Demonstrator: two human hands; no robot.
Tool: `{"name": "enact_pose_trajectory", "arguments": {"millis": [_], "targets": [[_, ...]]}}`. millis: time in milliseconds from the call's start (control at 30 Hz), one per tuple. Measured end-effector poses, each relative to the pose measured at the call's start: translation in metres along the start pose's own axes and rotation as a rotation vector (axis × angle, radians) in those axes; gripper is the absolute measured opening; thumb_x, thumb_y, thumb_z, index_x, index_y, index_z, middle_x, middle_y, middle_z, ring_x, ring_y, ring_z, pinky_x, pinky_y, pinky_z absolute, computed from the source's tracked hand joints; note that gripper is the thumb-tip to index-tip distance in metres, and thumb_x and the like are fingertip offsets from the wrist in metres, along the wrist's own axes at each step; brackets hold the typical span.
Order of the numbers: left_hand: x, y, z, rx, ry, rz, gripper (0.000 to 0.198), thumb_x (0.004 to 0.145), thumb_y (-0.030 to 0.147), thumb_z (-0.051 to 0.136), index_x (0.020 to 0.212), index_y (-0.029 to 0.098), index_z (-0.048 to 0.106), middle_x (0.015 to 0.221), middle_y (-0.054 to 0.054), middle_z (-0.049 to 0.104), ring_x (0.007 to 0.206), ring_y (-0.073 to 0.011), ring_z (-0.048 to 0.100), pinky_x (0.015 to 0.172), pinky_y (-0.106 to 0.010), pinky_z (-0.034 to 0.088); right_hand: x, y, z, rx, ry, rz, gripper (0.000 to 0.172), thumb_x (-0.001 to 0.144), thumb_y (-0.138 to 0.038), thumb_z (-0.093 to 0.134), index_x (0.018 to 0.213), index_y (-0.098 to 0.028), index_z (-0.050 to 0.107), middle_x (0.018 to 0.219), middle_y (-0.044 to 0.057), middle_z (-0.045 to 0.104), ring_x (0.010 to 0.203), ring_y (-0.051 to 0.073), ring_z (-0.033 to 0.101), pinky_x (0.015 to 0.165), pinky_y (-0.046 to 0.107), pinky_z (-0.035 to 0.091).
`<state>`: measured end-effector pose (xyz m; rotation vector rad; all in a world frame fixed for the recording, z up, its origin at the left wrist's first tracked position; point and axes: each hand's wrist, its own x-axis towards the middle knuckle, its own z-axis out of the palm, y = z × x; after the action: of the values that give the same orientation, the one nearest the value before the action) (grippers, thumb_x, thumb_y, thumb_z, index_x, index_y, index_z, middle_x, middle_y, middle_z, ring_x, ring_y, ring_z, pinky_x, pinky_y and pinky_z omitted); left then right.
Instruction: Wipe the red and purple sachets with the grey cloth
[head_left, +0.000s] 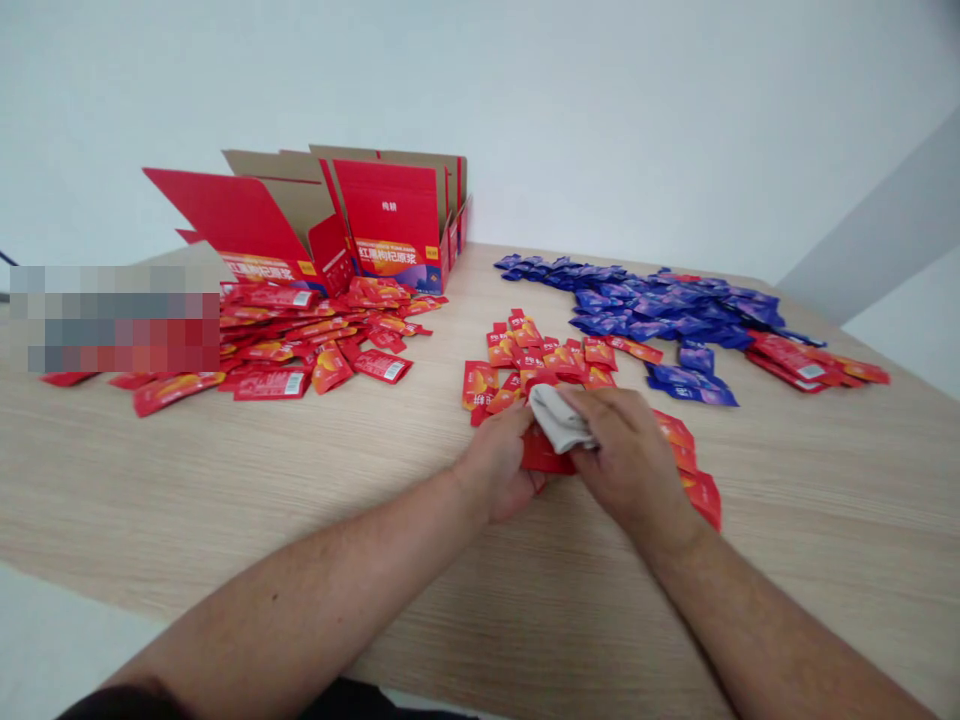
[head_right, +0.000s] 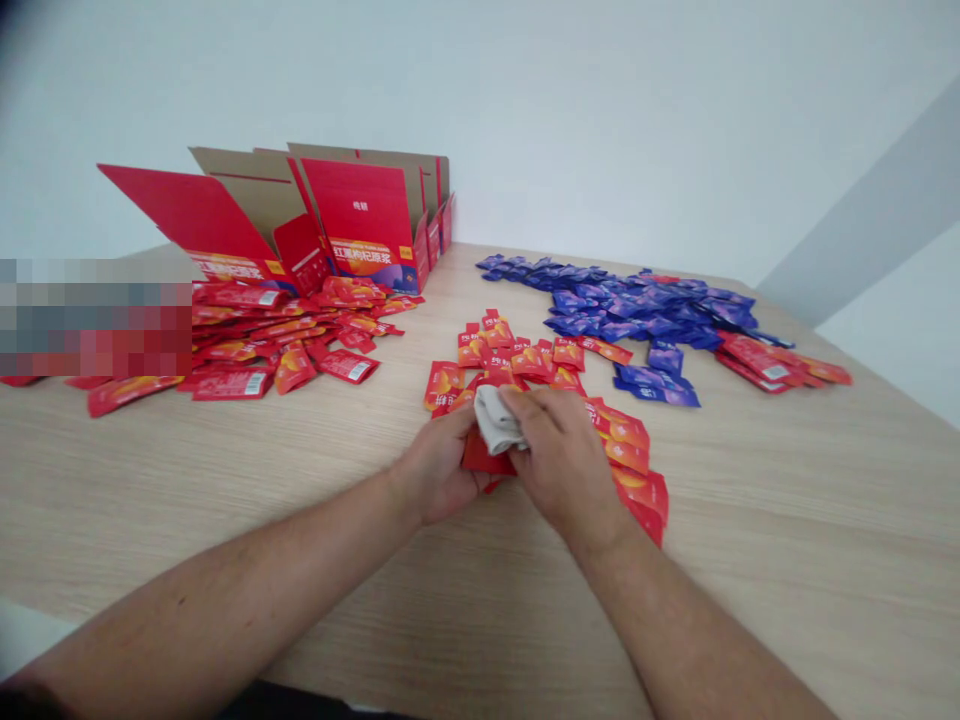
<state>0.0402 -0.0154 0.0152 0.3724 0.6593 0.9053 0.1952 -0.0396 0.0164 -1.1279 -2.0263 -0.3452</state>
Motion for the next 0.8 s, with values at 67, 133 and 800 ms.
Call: {"name": "enact_pose_trajectory", "arguments": {"millis": [67,133,800], "targets": [[-0.002,0.004,0.000,-0.071,-0.005,-0.055,0.019,0.094,0.028,0.053,0.093,0.016,0.068,0.086,-0.008,0.073,0.078,-0.0182,0.071,0.074,-0.028,0.058,-0.002,-0.009,0.008,0.060,-0.092,-0.050,0.058,0.086,-0.009,0.061,0.141,-0.025,0.060,0.112,0.012,0.071,0.103,0.031,0.064,0.089,0.050,0.056],[-0.003,0.011,-0.001,-0.100,-0.015,-0.128,0.035,0.098,0.038,0.045,0.087,0.015,0.069,0.081,-0.010,0.072,0.077,-0.0207,0.070,0.074,-0.031,0.058,-0.003,-0.016,0.011,0.131,-0.161,-0.107,0.055,0.087,-0.009,0.062,0.138,-0.026,0.061,0.111,0.010,0.072,0.102,0.030,0.064,0.090,0.049,0.056],[-0.010,0.013,0.005,-0.047,0.037,-0.151,0.055,0.106,0.047,0.031,0.088,0.011,0.069,0.086,-0.013,0.073,0.073,-0.0191,0.068,0.066,-0.029,0.055,-0.003,-0.015,0.003,0.125,-0.147,-0.135,0.041,0.086,-0.006,0.064,0.124,-0.020,0.070,0.104,0.009,0.071,0.095,0.026,0.061,0.085,0.041,0.055]]}}
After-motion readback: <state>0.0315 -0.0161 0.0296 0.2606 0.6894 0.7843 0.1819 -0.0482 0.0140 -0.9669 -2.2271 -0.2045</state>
